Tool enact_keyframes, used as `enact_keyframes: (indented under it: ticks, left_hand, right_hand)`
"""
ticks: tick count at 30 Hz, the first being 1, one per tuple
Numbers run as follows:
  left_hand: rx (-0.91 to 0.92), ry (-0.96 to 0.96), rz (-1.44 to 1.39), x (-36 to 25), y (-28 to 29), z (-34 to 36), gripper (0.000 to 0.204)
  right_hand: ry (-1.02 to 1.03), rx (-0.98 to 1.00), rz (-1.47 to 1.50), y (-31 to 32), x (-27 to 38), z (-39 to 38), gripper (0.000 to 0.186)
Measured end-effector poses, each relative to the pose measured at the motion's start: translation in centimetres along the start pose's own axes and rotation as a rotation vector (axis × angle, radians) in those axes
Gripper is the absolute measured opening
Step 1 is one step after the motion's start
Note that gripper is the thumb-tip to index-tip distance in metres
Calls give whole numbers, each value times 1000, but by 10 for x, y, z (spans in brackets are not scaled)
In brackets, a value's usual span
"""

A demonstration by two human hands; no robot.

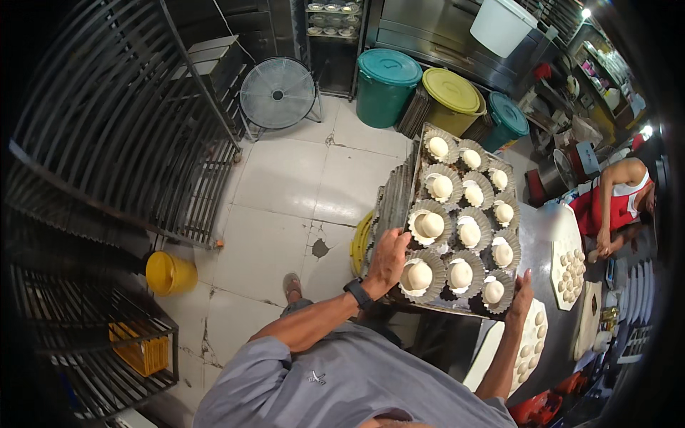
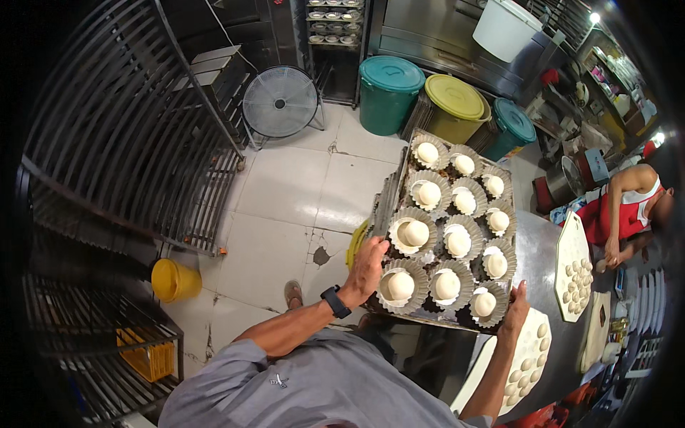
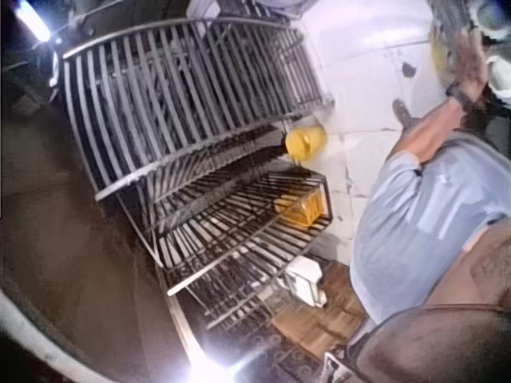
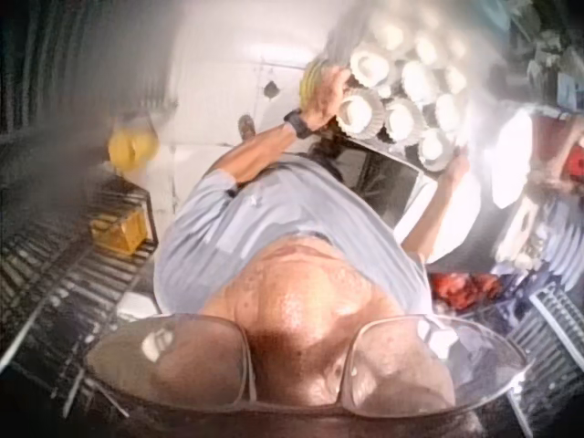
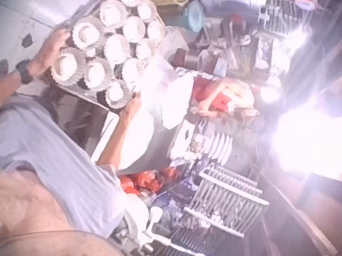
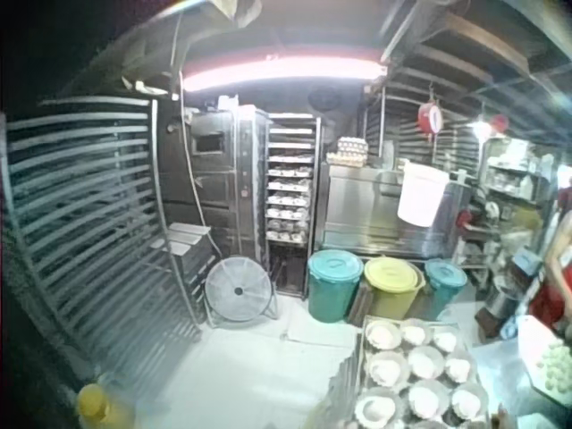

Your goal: The person places dough balls into small metal tins on a tray, then carries the tray to a cooling rack and slides it into a slot.

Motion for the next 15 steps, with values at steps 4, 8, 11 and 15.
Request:
enact_keyframes:
  ticks: [4,8,11,15]
  left_hand:
    - [46,-4,-32,28,67,27,17]
    - [30,-175,47,45,128,65,18]
    - [-12,-274,13,70,197,115,19]
    - [47,38,-178,88,238,135,20]
  right_hand:
    - [25,33,53,-70,35,-66,69]
    - [70,22,126,-134,59,-108,55]
    - [95,42,176,-208,71,-131,46]
    - [53,150,233,-269,91,-138,39]
Point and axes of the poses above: each hand's wrist, its own z-axis towards the middle knuckle, its own y-axis out of the back of the hand, x = y × z, the point moved 2 cm from there along z, towards the middle knuckle, and after that the axes turned 6 degrees about -x, right-handed, at the moved point
